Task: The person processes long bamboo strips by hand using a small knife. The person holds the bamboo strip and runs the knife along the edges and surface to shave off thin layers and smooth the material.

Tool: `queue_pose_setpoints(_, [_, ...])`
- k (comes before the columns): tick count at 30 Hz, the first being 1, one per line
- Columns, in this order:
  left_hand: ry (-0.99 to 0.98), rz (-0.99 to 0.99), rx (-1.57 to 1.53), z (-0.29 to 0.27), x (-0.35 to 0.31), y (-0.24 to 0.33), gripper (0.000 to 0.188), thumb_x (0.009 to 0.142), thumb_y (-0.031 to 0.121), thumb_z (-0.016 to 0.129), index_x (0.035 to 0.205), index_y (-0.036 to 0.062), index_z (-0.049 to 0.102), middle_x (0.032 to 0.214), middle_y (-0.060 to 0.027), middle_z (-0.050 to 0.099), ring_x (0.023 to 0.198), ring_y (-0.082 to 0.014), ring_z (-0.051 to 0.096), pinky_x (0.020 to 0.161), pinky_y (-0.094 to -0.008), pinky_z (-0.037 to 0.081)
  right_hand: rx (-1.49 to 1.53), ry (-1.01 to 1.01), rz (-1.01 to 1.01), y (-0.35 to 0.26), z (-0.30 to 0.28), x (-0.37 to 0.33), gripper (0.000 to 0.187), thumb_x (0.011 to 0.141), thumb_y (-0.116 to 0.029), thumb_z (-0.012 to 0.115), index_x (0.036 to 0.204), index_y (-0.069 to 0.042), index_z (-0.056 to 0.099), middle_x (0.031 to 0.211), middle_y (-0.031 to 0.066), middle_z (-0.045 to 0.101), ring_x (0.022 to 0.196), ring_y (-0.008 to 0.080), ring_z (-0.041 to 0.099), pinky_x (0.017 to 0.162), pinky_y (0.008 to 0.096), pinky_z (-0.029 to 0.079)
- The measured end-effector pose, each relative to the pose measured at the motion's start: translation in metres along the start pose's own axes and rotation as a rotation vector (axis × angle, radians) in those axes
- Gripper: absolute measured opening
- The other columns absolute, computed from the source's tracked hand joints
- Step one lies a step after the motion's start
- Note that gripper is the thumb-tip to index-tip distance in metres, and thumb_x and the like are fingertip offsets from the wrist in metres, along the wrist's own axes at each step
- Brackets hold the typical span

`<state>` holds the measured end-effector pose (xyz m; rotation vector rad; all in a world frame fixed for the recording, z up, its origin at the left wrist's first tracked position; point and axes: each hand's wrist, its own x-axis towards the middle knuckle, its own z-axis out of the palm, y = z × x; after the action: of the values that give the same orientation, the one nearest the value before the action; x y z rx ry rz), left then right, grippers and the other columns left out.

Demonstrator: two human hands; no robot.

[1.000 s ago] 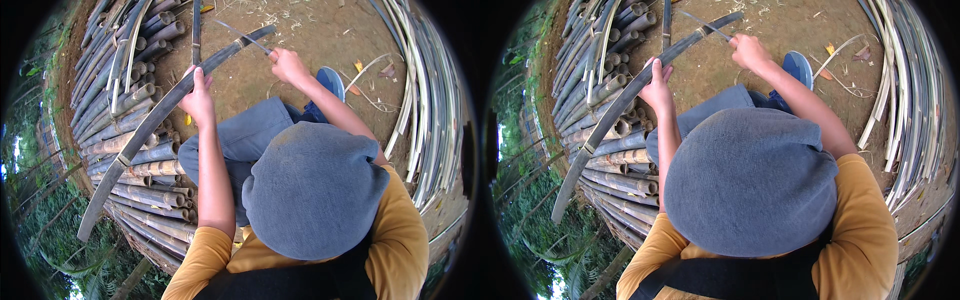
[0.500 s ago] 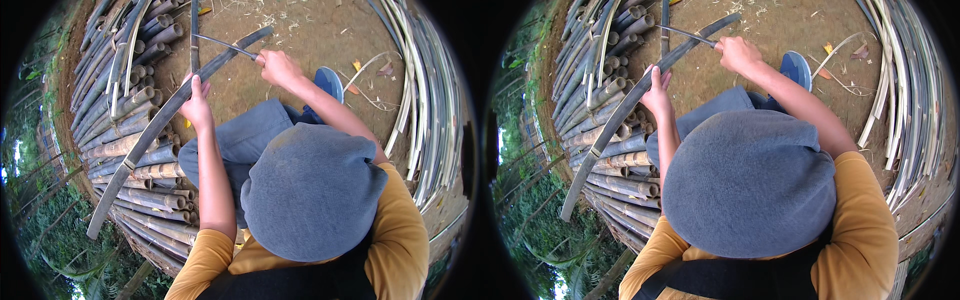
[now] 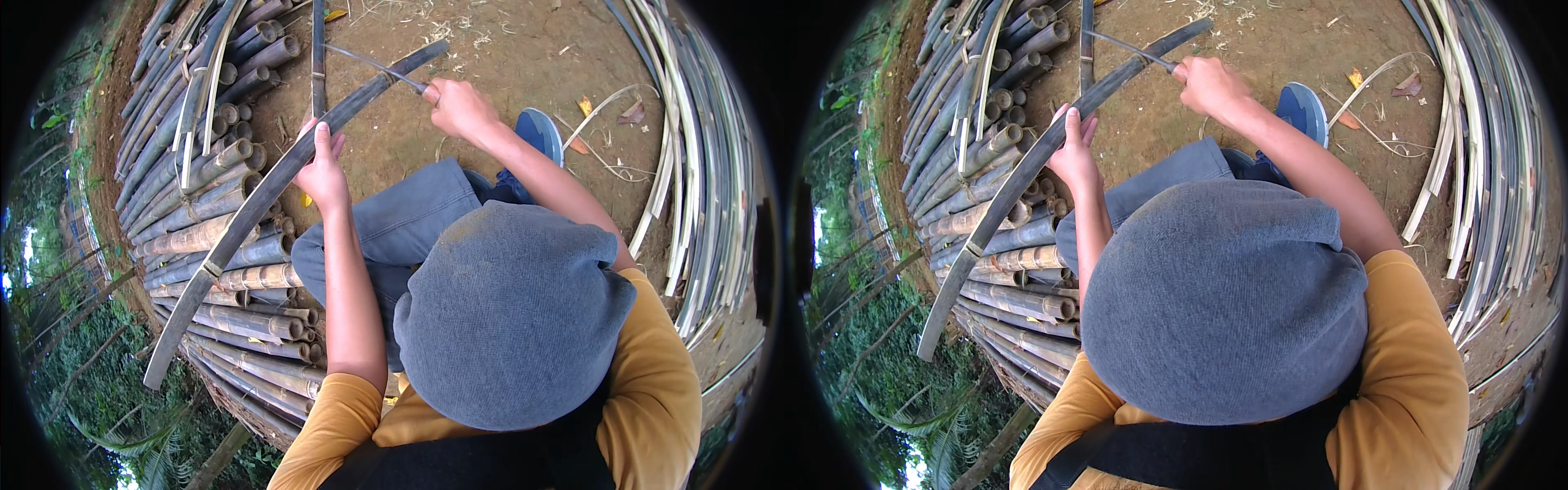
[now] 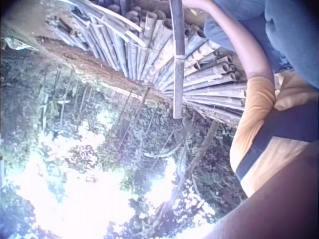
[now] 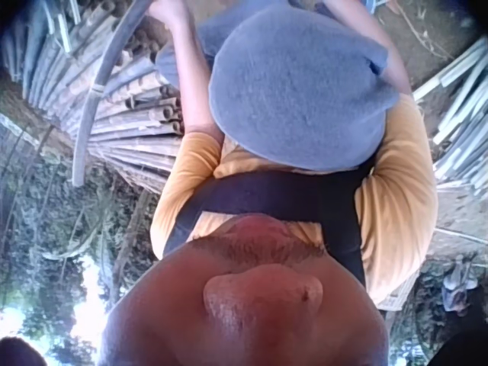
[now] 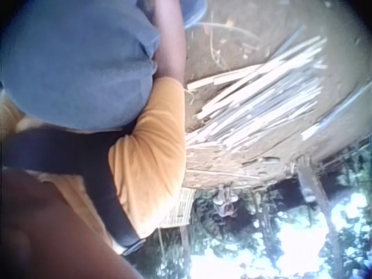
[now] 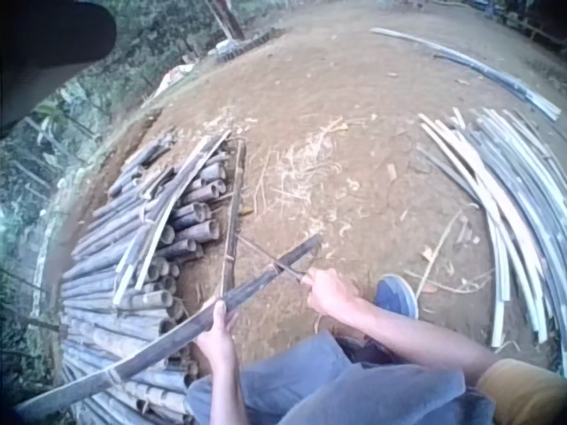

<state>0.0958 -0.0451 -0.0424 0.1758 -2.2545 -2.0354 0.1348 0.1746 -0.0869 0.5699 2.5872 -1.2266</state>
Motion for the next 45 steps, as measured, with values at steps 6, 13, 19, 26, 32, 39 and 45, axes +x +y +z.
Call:
queue_pose_setpoints(6, [-0.011,-0.010,0.002,0.002,0.003,0.005,0.033,0.097,0.010,0.067,0.123,-0.0083,0.060,0.113,-0.0185,0.065,0.094,-0.0278,0.072,0.081,-0.0360,0.064,0.004,-0.048,-0.021,-0.004,-0.008,-0.005,0.016,0.095,-0.017,0.054,0.104,-0.008,0.063,0.099,0.0189,0.071,0.093,0.0382,0.070,0.079,0.0518,0.054])
queue_pose_setpoints(13, [-0.036,-0.009,-0.013,-0.002,0.001,0.003,0.034,0.097,0.010,0.067,0.124,-0.0089,0.060,0.115,-0.0190,0.065,0.095,-0.0296,0.072,0.083,-0.0371,0.064,-0.031,-0.081,-0.017,-0.001,-0.011,-0.010,0.023,0.103,-0.024,0.052,0.111,-0.006,0.065,0.098,0.0192,0.072,0.092,0.0353,0.072,0.079,0.0510,0.056])
queue_pose_setpoints(19, [-0.028,0.014,-0.007,-0.006,0.004,-0.001,0.034,0.096,0.010,0.069,0.124,-0.0088,0.060,0.115,-0.0193,0.065,0.095,-0.0295,0.072,0.084,-0.0371,0.064,-0.090,-0.076,-0.019,-0.021,-0.017,-0.016,0.023,0.102,-0.022,0.052,0.111,-0.005,0.065,0.099,0.0193,0.072,0.094,0.0361,0.071,0.081,0.0512,0.056])
queue_pose_setpoints(26, [-0.022,-0.028,-0.041,0.000,0.000,0.004,0.028,0.095,0.007,0.070,0.118,-0.0070,0.065,0.117,-0.0159,0.064,0.092,-0.0229,0.070,0.080,-0.0346,0.065,-0.115,-0.055,0.015,0.000,-0.020,-0.006,0.025,0.102,-0.025,0.052,0.112,-0.005,0.065,0.101,0.0209,0.072,0.095,0.0381,0.071,0.082,0.0520,0.055])
queue_pose_setpoints(32, [-0.074,0.026,0.001,0.004,0.000,0.008,0.032,0.096,0.009,0.069,0.122,-0.0080,0.062,0.113,-0.0181,0.066,0.093,-0.0268,0.071,0.083,-0.0371,0.064,-0.019,-0.001,0.113,0.021,-0.016,0.012,0.029,0.105,-0.028,0.047,0.113,-0.006,0.064,0.101,0.0209,0.071,0.097,0.0378,0.070,0.084,0.0512,0.055])
queue_pose_setpoints(39, [-0.106,0.048,0.004,0.004,0.003,0.012,0.029,0.094,0.008,0.071,0.119,-0.0057,0.066,0.112,-0.0146,0.065,0.095,-0.0207,0.068,0.081,-0.0345,0.064,-0.023,-0.107,-0.010,0.004,-0.016,-0.008,0.027,0.103,-0.026,0.049,0.112,-0.006,0.065,0.099,0.0187,0.071,0.096,0.0354,0.070,0.084,0.0515,0.055])
queue_pose_setpoints(45, [-0.065,0.000,0.023,-0.004,0.006,0.009,0.033,0.096,0.009,0.069,0.123,-0.0075,0.062,0.114,-0.0188,0.065,0.096,-0.0286,0.072,0.083,-0.0364,0.064,-0.056,-0.053,-0.027,-0.024,-0.017,-0.015,0.013,0.095,-0.016,0.054,0.103,-0.008,0.062,0.096,0.0198,0.071,0.095,0.0406,0.069,0.079,0.0532,0.053])
